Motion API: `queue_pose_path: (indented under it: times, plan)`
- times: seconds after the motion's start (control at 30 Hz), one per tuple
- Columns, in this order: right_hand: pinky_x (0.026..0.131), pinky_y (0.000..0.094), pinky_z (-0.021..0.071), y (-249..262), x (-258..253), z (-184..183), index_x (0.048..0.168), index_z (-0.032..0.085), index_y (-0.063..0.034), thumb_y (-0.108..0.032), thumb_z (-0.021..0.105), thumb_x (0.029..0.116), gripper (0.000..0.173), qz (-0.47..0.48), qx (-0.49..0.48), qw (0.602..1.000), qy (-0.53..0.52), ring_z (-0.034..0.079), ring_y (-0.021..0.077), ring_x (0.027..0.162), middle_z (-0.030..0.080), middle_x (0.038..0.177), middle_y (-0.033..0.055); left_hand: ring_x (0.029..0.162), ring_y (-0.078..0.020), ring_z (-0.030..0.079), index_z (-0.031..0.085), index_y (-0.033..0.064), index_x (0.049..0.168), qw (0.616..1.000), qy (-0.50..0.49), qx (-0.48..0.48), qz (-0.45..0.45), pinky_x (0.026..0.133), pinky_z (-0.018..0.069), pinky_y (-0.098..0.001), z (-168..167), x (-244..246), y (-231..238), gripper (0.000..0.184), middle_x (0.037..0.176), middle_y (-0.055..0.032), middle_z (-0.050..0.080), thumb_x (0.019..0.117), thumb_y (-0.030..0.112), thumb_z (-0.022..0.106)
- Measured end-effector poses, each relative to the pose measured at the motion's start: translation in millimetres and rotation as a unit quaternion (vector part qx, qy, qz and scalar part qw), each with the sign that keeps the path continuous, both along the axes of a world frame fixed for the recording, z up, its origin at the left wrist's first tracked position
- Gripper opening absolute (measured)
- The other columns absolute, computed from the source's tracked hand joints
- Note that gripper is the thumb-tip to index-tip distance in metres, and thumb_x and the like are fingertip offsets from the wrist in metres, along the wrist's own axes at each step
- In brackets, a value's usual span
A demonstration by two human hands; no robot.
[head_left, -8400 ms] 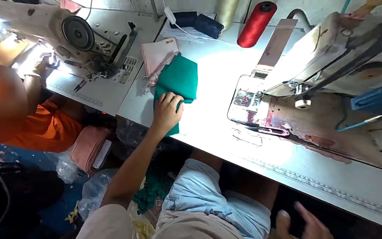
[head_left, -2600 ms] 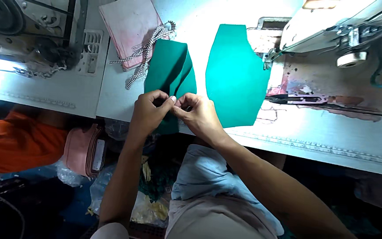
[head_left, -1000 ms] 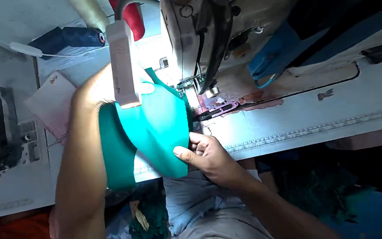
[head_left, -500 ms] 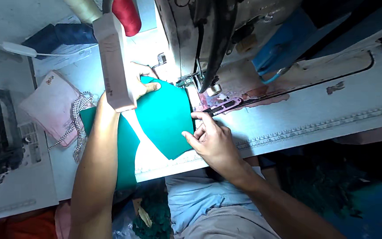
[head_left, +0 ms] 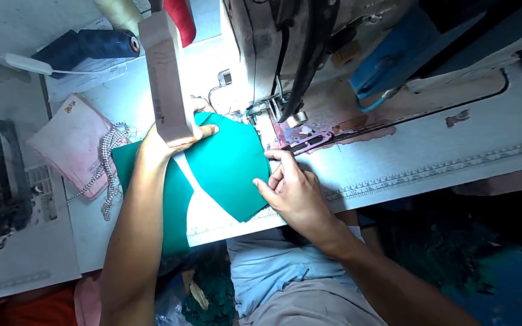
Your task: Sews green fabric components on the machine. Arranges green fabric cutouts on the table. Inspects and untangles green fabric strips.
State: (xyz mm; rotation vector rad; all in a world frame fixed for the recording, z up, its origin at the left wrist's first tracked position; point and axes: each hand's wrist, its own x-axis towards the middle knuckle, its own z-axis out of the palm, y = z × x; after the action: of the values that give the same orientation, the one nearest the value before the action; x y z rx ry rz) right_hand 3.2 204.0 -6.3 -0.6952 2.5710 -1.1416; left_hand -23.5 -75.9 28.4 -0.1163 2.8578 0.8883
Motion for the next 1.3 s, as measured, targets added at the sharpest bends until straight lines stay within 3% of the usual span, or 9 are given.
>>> queue_pose_path:
  times: [0.27,0.4,0.8,0.9,0.97,1.03,1.1,1.17,1.3]
  plan:
    - [0.052,0.0285,0.0471,2,2,3,0.137,0.059,-0.0099,-0.021,0.069,0.0901,0.049,0.020,0.028,0.999,-0.008,0.054,0.0093,0.054,0.056,0.064,-0.0038,0.089,-0.0095,0.061,0.071,0.0117,0.099,1.000,-0.020,0.004,-0.019,0.081,0.0482,-0.0335,-2,2,-8,0.025,0.096,-0.0016,0.066,0.0886,0.033,0.078]
    - [0.053,0.0285,0.0481,2,-2,2,0.136,0.060,-0.0118,-0.022,0.071,0.0934,0.046,0.019,0.016,1.000,-0.013,0.054,0.0096,0.054,0.056,0.063,-0.0032,0.096,-0.0180,0.066,0.073,0.0084,0.103,1.000,-0.017,-0.012,-0.015,0.085,0.0513,-0.0433,-5,3,-10,0.023,0.102,-0.0076,0.070,0.0916,0.028,0.076]
    - [0.054,0.0278,0.0477,0,-5,-2,0.133,0.066,-0.0129,-0.021,0.068,0.0975,0.036,0.015,0.006,1.000,0.025,0.054,0.0106,0.056,0.058,0.067,-0.0013,0.085,-0.0148,0.064,0.071,0.0101,0.095,1.000,-0.018,-0.012,0.018,0.078,0.0493,-0.0409,-6,1,-7,0.017,0.091,-0.0047,0.068,0.0887,0.024,0.079]
    - [0.054,0.0304,0.0502,1,-3,-2,0.132,0.065,-0.0084,-0.023,0.066,0.0997,0.035,0.013,0.003,0.999,0.039,0.056,0.0132,0.056,0.061,0.070,0.0021,0.088,-0.0152,0.064,0.070,0.0102,0.100,1.000,0.002,-0.012,0.025,0.081,0.0496,-0.0409,-9,0,-6,0.021,0.095,-0.0058,0.069,0.0870,0.024,0.080]
    - [0.054,0.0303,0.0504,9,5,1,0.135,0.061,-0.0046,-0.026,0.067,0.0991,0.042,0.015,-0.013,0.999,0.051,0.057,0.0138,0.057,0.060,0.071,0.0027,0.102,-0.0261,0.064,0.066,0.0079,0.116,0.996,0.051,-0.061,0.045,0.090,0.0484,-0.0492,-7,6,3,0.037,0.111,-0.0148,0.067,0.0864,0.026,0.080]
    - [0.051,0.0258,0.0502,29,17,7,0.133,0.061,-0.0011,-0.025,0.070,0.0960,0.044,0.023,-0.051,0.995,0.079,0.056,0.0113,0.057,0.061,0.075,0.0027,0.127,-0.0404,0.054,0.057,0.0080,0.136,0.982,0.104,-0.152,0.046,0.105,0.0407,-0.0608,-1,23,14,0.054,0.136,-0.0234,0.056,0.0922,0.038,0.070]
    - [0.050,0.0235,0.0501,68,33,7,0.124,0.065,0.0004,-0.020,0.071,0.0947,0.036,0.035,-0.083,0.991,0.104,0.056,0.0092,0.058,0.063,0.078,0.0036,0.139,-0.0384,0.048,0.053,0.0119,0.145,0.974,0.149,-0.166,0.046,0.114,0.0334,-0.0596,-2,59,34,0.057,0.147,-0.0201,0.053,0.0999,0.046,0.059]
    - [0.053,0.0247,0.0517,118,48,-1,0.120,0.068,-0.0023,-0.020,0.070,0.0960,0.030,0.024,-0.054,0.994,0.096,0.058,0.0098,0.062,0.065,0.082,0.0040,0.134,-0.0196,0.055,0.055,0.0131,0.145,0.983,0.157,-0.046,0.087,0.115,0.0434,-0.0425,-14,109,64,0.050,0.145,-0.0092,0.057,0.1020,0.038,0.062]
    - [0.075,0.0440,0.0607,236,51,-35,0.128,0.064,-0.0056,-0.026,0.062,0.1021,0.033,-0.110,0.152,0.981,-0.053,0.071,0.0223,0.085,0.072,0.100,0.0112,0.104,-0.0205,0.066,0.062,-0.0147,0.116,0.955,0.213,0.050,0.202,0.092,0.0548,-0.0338,-22,204,123,0.033,0.113,-0.0243,0.067,0.0985,0.012,0.066]
